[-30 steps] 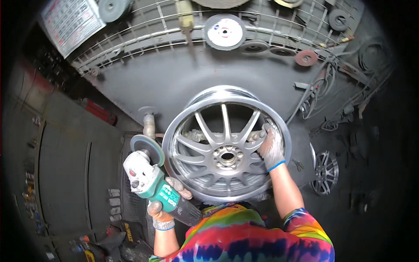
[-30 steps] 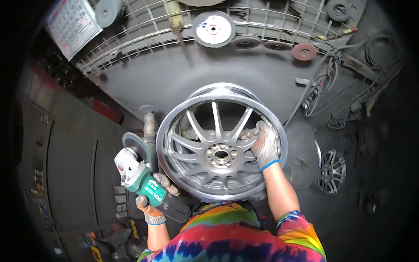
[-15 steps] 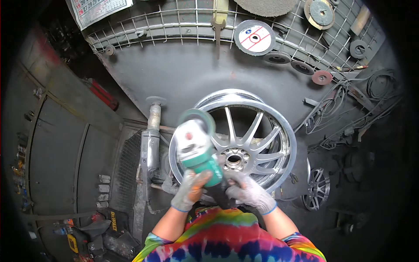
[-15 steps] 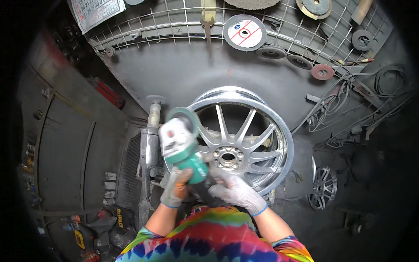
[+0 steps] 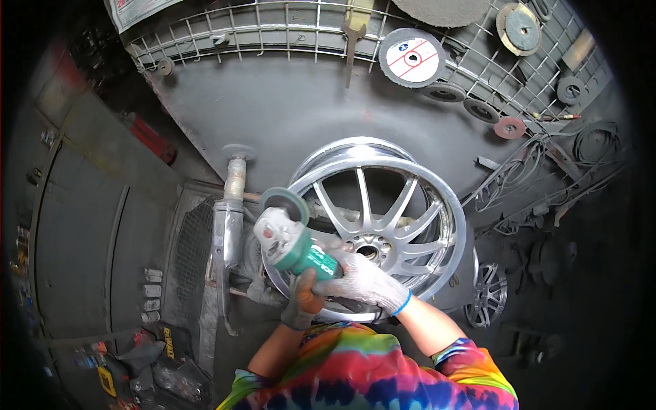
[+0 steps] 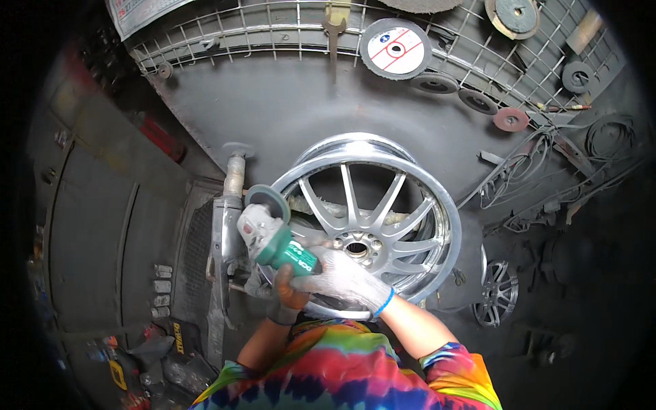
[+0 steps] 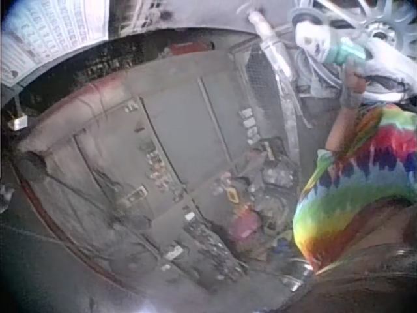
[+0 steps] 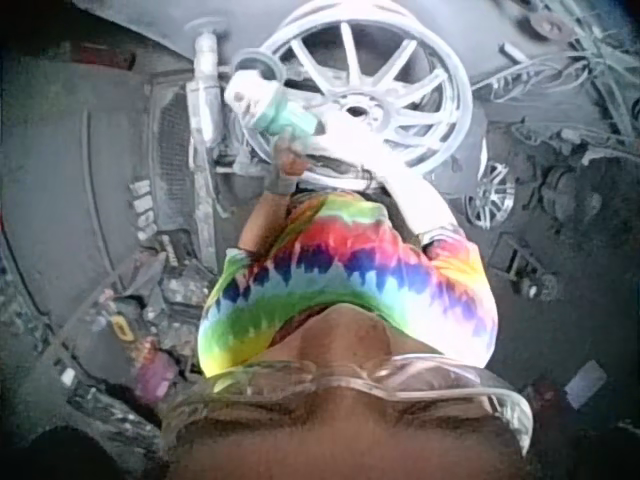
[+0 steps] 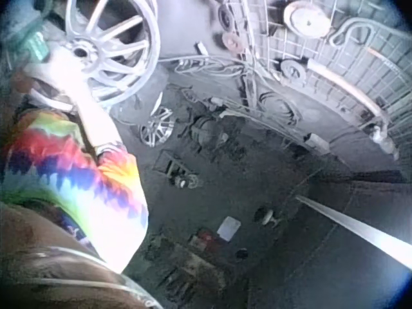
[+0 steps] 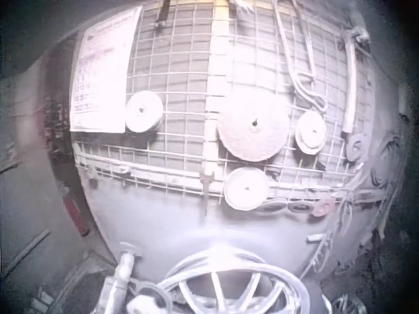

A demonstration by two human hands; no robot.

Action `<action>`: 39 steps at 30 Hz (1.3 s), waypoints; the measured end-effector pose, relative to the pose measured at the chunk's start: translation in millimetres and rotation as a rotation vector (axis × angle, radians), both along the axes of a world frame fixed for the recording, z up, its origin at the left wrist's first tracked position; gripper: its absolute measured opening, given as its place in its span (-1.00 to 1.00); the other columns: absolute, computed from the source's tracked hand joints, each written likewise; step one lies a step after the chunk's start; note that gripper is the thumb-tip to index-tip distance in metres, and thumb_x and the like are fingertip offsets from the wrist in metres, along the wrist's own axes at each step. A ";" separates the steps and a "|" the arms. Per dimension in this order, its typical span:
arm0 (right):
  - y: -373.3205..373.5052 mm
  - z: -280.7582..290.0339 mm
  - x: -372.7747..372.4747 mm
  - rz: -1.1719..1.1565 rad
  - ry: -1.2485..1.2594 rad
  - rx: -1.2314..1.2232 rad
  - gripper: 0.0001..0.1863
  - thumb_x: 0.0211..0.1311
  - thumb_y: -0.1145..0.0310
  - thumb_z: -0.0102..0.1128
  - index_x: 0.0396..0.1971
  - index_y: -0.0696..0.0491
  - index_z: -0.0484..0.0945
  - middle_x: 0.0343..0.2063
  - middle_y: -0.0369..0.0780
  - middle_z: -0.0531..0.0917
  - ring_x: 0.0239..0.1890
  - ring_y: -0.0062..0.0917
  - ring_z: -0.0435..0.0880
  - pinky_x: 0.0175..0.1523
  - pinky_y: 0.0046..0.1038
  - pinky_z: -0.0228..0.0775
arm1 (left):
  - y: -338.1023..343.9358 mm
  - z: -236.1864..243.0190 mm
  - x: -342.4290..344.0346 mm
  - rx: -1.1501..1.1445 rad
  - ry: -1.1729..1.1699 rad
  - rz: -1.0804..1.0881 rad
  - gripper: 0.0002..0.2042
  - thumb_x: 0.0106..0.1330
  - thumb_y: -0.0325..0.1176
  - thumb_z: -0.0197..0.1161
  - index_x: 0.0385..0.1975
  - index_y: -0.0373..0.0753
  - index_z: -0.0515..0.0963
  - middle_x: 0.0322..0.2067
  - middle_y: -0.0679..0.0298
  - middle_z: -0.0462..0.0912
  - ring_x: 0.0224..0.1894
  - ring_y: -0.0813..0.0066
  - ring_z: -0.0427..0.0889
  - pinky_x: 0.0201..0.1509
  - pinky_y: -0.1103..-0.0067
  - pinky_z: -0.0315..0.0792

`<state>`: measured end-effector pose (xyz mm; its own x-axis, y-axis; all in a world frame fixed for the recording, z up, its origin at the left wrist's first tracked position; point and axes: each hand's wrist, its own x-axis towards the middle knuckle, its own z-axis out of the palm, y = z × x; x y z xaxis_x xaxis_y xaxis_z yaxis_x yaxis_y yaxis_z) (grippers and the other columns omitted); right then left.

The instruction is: The person sands the outer rim of a car wheel using a handheld power grinder.

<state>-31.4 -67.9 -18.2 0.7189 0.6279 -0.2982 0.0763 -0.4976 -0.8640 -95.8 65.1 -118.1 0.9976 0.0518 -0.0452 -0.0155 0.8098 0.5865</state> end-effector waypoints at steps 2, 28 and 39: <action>-0.9 -7.4 5.0 -0.020 -0.014 0.059 -0.36 0.05 0.05 0.37 0.06 0.17 0.53 -0.21 -0.02 0.68 -0.13 -0.29 0.69 -0.01 -0.33 0.50 | 0.9 -3.9 3.1 0.032 0.037 -0.008 -0.44 0.32 -0.03 0.17 0.19 -0.30 0.34 0.09 0.01 0.53 0.08 0.17 0.59 0.20 0.23 0.46; -50.5 -41.7 1.2 -0.286 -0.046 0.365 -0.45 0.00 0.37 0.44 0.05 0.13 0.53 -0.12 -0.17 0.68 -0.07 -0.54 0.62 0.08 -0.38 0.46 | -29.6 42.2 49.5 0.204 0.065 -0.271 -0.44 0.10 -0.32 0.49 0.10 -0.33 0.45 -0.07 0.15 0.64 -0.10 0.37 0.66 -0.03 0.44 0.59; -60.0 -39.8 6.5 -0.339 0.005 0.337 -0.57 0.04 0.45 0.38 -0.03 0.15 0.56 -0.18 -0.25 0.69 -0.16 -0.60 0.59 0.02 -0.45 0.47 | -44.5 38.6 68.6 0.257 0.079 -0.286 -0.54 0.15 -0.46 0.44 0.06 -0.31 0.46 -0.14 0.24 0.65 -0.19 0.47 0.64 -0.11 0.52 0.56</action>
